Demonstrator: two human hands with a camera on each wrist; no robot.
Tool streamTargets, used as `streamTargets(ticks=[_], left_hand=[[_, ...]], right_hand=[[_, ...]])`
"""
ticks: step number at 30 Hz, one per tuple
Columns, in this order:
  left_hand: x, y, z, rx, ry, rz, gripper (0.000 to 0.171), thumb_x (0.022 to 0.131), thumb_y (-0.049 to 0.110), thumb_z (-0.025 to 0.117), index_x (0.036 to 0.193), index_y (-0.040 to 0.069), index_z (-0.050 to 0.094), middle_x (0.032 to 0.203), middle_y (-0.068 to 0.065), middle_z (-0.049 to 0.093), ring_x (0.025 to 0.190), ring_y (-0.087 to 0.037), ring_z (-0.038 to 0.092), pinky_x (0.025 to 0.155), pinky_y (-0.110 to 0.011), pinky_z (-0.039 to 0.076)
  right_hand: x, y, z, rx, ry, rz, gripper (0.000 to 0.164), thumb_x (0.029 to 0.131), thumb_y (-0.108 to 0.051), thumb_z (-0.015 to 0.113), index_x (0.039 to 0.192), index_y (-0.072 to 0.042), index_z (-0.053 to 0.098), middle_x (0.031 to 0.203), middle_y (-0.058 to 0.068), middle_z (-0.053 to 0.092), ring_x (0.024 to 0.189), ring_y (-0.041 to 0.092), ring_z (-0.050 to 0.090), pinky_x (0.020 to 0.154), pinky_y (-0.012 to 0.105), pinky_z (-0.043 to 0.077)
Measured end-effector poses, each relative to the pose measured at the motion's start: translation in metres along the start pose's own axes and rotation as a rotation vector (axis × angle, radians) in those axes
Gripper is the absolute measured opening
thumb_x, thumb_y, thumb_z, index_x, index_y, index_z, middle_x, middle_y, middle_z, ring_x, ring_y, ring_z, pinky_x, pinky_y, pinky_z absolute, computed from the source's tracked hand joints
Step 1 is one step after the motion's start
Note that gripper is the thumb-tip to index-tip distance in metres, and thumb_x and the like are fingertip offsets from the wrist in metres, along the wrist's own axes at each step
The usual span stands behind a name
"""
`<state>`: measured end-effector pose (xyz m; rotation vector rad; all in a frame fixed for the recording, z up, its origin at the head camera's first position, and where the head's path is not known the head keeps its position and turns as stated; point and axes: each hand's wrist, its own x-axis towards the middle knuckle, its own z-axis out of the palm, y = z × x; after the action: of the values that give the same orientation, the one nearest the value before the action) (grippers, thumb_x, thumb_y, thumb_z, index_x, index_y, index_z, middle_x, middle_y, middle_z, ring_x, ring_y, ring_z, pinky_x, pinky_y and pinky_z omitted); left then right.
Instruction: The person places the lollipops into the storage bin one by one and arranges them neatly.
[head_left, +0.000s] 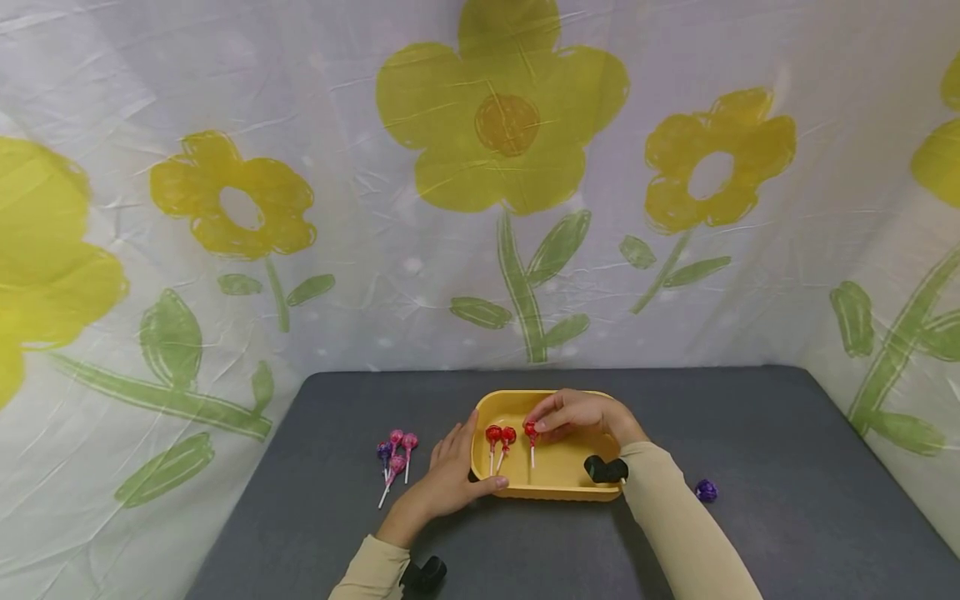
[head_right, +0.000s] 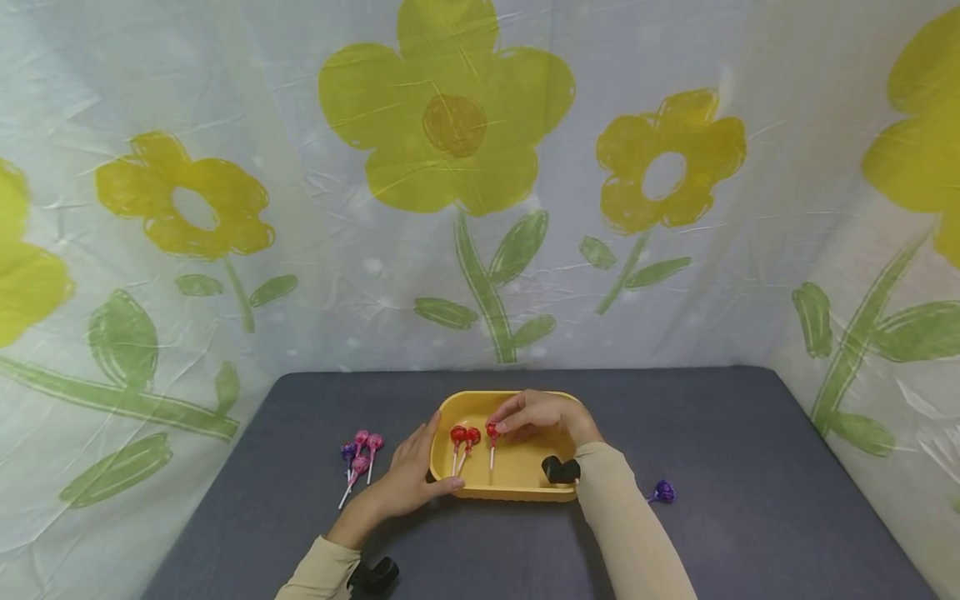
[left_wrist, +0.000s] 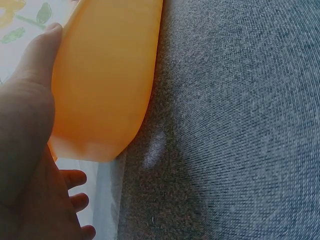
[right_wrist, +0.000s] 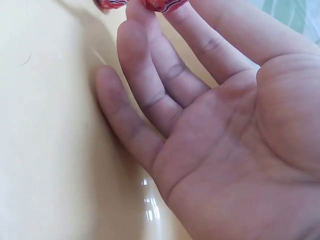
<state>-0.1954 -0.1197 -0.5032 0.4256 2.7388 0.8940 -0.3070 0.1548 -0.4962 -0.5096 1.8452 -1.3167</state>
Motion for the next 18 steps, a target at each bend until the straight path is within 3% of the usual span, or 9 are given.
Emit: streamTargets(ticks=[18], left_hand=[[0.0011, -0.0012, 0.0005, 0.004, 0.004, 0.007, 0.116, 0.082, 0.062, 0.069, 0.160, 0.016, -0.004, 0.165, -0.018, 0.020, 0.153, -0.042, 0.015, 0.120, -0.067, 0.010]], right_hand=[[0.0039, 0.0069, 0.0023, -0.031, -0.009, 0.011, 0.031, 0.097, -0.020, 0.064, 0.124, -0.006, 0.067, 0.101, -0.006, 0.073, 0.094, 0.012, 0.067, 0.087, 0.029, 0.057]])
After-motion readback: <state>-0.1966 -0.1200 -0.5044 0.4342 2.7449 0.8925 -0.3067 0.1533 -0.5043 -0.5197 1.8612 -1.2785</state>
